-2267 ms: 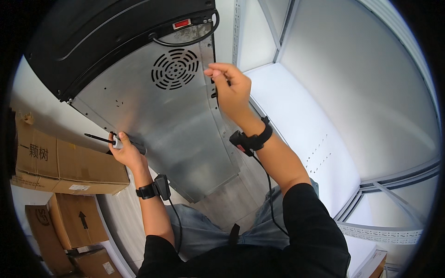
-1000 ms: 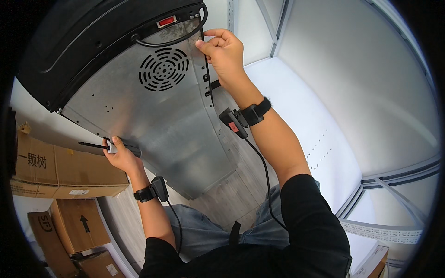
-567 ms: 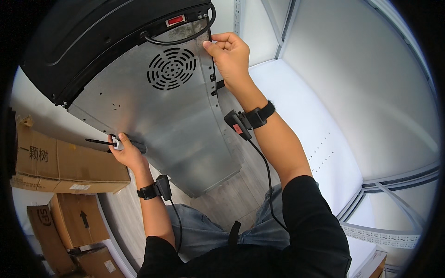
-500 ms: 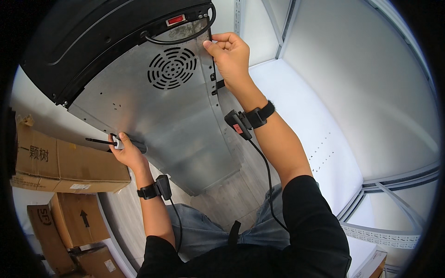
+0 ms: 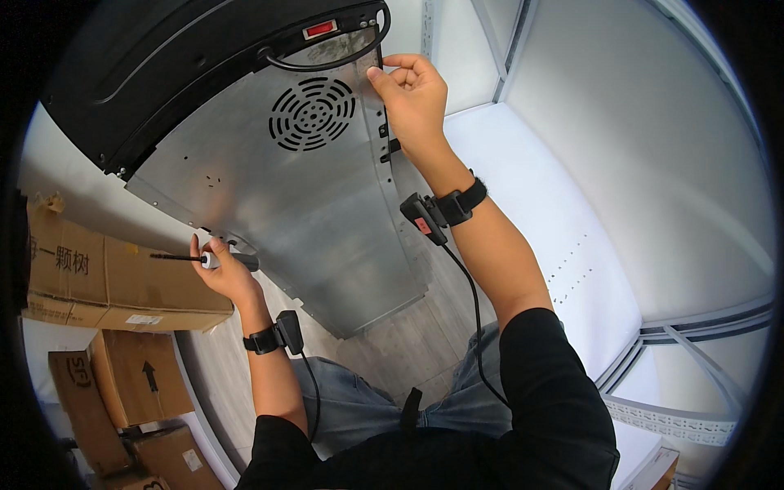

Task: The person uses a screwdriver to remove screws from the back of a black electronic device, then attaches a metal backplate and secures it with screws. The person handles the device and backplate throughout the process.

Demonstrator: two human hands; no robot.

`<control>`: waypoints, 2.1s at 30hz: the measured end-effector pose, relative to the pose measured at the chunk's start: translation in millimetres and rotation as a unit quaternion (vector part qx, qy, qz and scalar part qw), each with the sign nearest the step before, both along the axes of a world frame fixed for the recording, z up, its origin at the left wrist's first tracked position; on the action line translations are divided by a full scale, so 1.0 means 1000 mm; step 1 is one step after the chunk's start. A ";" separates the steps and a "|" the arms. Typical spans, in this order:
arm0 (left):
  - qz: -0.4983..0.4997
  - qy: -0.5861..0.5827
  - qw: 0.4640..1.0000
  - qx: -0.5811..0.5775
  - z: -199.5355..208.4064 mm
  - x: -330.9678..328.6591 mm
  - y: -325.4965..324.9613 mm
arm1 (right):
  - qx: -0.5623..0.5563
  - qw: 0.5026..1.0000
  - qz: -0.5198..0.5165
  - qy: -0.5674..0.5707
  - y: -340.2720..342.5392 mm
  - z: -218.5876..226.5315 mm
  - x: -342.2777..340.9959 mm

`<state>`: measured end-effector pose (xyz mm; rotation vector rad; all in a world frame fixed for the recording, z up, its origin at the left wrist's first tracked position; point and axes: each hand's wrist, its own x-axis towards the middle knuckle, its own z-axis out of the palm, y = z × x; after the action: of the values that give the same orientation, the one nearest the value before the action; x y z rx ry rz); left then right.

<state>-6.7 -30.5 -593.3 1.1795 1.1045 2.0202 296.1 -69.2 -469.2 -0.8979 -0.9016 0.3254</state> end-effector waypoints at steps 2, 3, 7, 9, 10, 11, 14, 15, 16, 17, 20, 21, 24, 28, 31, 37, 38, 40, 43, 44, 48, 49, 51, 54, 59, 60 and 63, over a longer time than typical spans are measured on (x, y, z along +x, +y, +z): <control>0.038 -0.002 0.999 0.025 0.005 0.000 -0.006 | 0.027 0.999 -0.026 -0.032 0.002 -0.003 -0.001; 0.026 0.000 0.999 0.022 0.006 -0.001 -0.010 | 0.038 0.997 -0.044 -0.052 0.002 -0.003 -0.003; -0.086 0.012 0.996 0.013 0.017 0.001 -0.024 | 0.054 0.989 -0.091 -0.104 0.001 -0.008 -0.008; -0.179 0.013 0.984 0.015 0.018 0.006 -0.023 | 0.052 0.988 -0.095 -0.114 0.001 -0.011 -0.010; -0.243 0.019 0.969 0.037 0.015 0.004 -0.018 | 0.053 0.987 -0.093 -0.117 0.002 -0.013 -0.011; -0.255 0.018 0.966 0.023 0.013 0.006 -0.016 | 0.054 0.987 -0.092 -0.121 0.002 -0.014 -0.011; -0.301 0.014 0.954 -0.007 0.017 0.017 -0.015 | 0.056 0.985 -0.094 -0.130 0.001 -0.017 -0.010; -0.296 0.012 0.955 -0.010 0.015 0.017 -0.013 | 0.048 0.986 -0.091 -0.129 0.001 -0.016 -0.011; -0.292 0.009 0.956 -0.014 0.014 0.018 -0.012 | 0.039 0.987 -0.087 -0.128 -0.001 -0.014 -0.013; -0.288 0.007 0.957 -0.018 0.013 0.019 -0.011 | 0.030 0.988 -0.084 -0.126 -0.003 -0.014 -0.015; -0.277 -0.053 0.959 -0.035 0.018 0.029 -0.016 | 0.021 0.990 -0.080 -0.116 -0.014 -0.019 -0.014; -0.299 -0.065 0.952 -0.028 0.015 0.030 -0.016 | 0.005 0.992 -0.061 -0.107 -0.021 -0.020 -0.016; -0.352 -0.093 0.930 -0.039 0.014 0.039 -0.028 | -0.080 0.994 0.017 -0.070 -0.050 -0.035 -0.028; -0.514 -0.140 0.843 -0.077 0.015 0.068 -0.050 | -0.282 0.934 0.216 -0.049 -0.092 -0.055 -0.045; -0.612 -0.198 0.760 -0.096 0.016 0.099 -0.071 | -0.366 0.889 0.272 -0.051 -0.119 -0.079 -0.051; -0.710 -0.163 0.666 -0.160 0.014 0.168 -0.113 | -0.444 0.866 0.230 -0.003 -0.182 -0.076 -0.020; -0.716 -0.117 0.673 -0.145 0.012 0.185 -0.120 | -0.442 0.872 0.210 -0.024 -0.191 -0.072 -0.009; -0.735 -0.036 0.662 -0.138 0.004 0.215 -0.125 | -0.491 0.849 0.196 0.007 -0.207 -0.059 0.020; -0.769 0.028 0.622 -0.143 -0.011 0.266 -0.131 | -0.487 0.862 0.142 -0.010 -0.234 -0.056 0.067; -0.775 0.047 0.611 -0.157 -0.012 0.281 -0.136 | -0.507 0.852 0.131 -0.007 -0.246 -0.054 0.089; -0.791 0.132 0.569 -0.181 -0.025 0.345 -0.154 | -0.534 0.844 0.037 -0.019 -0.296 -0.074 0.163; -0.792 0.145 0.564 -0.180 -0.035 0.363 -0.160 | -0.530 0.848 0.013 -0.003 -0.309 -0.088 0.183; -0.778 0.173 0.570 -0.201 -0.060 0.401 -0.173 | -0.503 0.863 -0.007 0.056 -0.338 -0.120 0.220; -0.759 0.241 0.566 -0.211 -0.110 0.460 -0.197 | -0.431 0.878 -0.074 0.194 -0.381 -0.178 0.253; -0.720 0.396 0.536 -0.195 -0.175 0.549 -0.228 | -0.371 0.840 -0.186 0.350 -0.427 -0.268 0.275; -0.713 0.412 0.533 -0.195 -0.187 0.566 -0.231 | -0.370 0.834 -0.186 0.366 -0.432 -0.278 0.277; -0.677 0.474 0.546 -0.141 -0.212 0.611 -0.242 | -0.361 0.816 -0.193 0.409 -0.444 -0.291 0.279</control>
<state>604.5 -272.8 -804.9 1.9957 0.3904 -0.0976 575.5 -512.8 -760.4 -1.4400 0.2601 0.6531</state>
